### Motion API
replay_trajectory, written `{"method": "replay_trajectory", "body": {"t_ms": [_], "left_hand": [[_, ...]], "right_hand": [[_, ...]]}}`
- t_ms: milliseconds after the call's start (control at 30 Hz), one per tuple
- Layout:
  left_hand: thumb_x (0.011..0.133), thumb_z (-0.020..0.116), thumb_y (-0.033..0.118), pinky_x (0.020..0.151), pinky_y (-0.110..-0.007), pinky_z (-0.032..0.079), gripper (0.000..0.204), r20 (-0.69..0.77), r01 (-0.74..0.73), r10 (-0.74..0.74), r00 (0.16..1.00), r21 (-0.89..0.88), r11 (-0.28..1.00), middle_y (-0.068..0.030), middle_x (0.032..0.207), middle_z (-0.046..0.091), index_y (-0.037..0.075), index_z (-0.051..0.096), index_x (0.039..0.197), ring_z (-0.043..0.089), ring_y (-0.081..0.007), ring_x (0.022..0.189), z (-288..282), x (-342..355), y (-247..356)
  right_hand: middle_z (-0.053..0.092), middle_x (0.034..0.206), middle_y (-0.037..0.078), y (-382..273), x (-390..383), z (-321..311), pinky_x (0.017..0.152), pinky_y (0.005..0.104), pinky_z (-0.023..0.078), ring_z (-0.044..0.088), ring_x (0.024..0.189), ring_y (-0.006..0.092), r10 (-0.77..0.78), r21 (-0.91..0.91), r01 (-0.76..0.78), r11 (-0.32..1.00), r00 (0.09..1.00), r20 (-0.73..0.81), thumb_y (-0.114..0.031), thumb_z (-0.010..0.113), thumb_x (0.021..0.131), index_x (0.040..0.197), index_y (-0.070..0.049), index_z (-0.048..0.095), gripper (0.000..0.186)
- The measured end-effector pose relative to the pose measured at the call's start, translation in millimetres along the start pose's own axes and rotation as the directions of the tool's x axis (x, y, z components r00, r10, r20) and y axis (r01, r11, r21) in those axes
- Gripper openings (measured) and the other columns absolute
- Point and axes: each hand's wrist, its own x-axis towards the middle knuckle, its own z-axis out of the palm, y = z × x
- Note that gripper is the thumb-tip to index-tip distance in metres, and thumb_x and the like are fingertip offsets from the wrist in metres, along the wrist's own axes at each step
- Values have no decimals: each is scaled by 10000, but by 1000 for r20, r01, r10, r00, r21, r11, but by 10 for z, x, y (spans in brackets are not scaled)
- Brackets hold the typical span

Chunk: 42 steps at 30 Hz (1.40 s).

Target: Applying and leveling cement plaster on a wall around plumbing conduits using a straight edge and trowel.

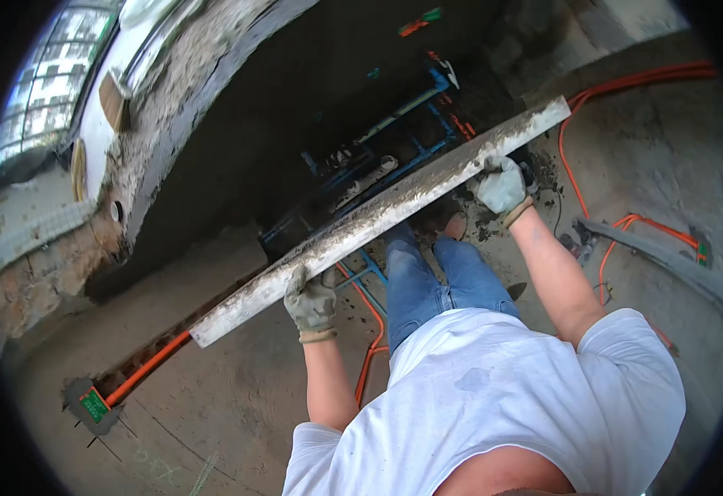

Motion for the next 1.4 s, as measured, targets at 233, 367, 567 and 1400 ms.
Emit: {"method": "replay_trajectory", "body": {"t_ms": [233, 367, 567, 1400], "left_hand": [[924, 522, 127, 993, -423, 466, 265, -251, -70, 2, 968, -262, 963, -168, 1164, 614, -2, 592, 1144, 582, -299, 1091, -237, 1508, 297], [980, 469, 235, 953, -373, 480, 332, -185, 5, -45, 982, -211, 977, -154, 1205, 594, 2, 570, 1195, 563, -299, 1099, -221, 2250, 547], [933, 549, 115, 1036, -428, 451, 309, -322, -75, -23, 947, -287, 955, -156, 1250, 570, -10, 551, 1216, 522, -294, 1186, -288, 3013, 682], [971, 510, 158, 1040, -487, 466, 307, -167, 66, -138, 976, -377, 924, -170, 1335, 522, -3, 558, 1228, 496, -310, 1241, -105, 3743, -183]], "right_hand": [[602, 1040, 65, 668, 1172, 1008, 1023, 447, 404, 547, 1039, 239, -12, -116, 10, 993, 1000, -18, -109, 522, 904, 1017, -74, 590, 137], [603, 1078, 56, 1023, 1861, 1274, 1019, 446, 397, 542, 1069, 252, -5, -206, -12, 979, 997, -81, -115, 519, 913, 1062, -118, 598, 168], [631, 1044, 61, 1181, 2633, 1363, 1002, 443, 425, 570, 1060, 261, -14, -263, -2, 965, 998, -58, -134, 521, 925, 1079, -131, 602, 174], [661, 904, 12, 218, 3436, 1108, 860, 397, 514, 625, 833, 203, -67, -212, 64, 975, 998, -7, -137, 546, 930, 1006, -147, 626, 111]]}}
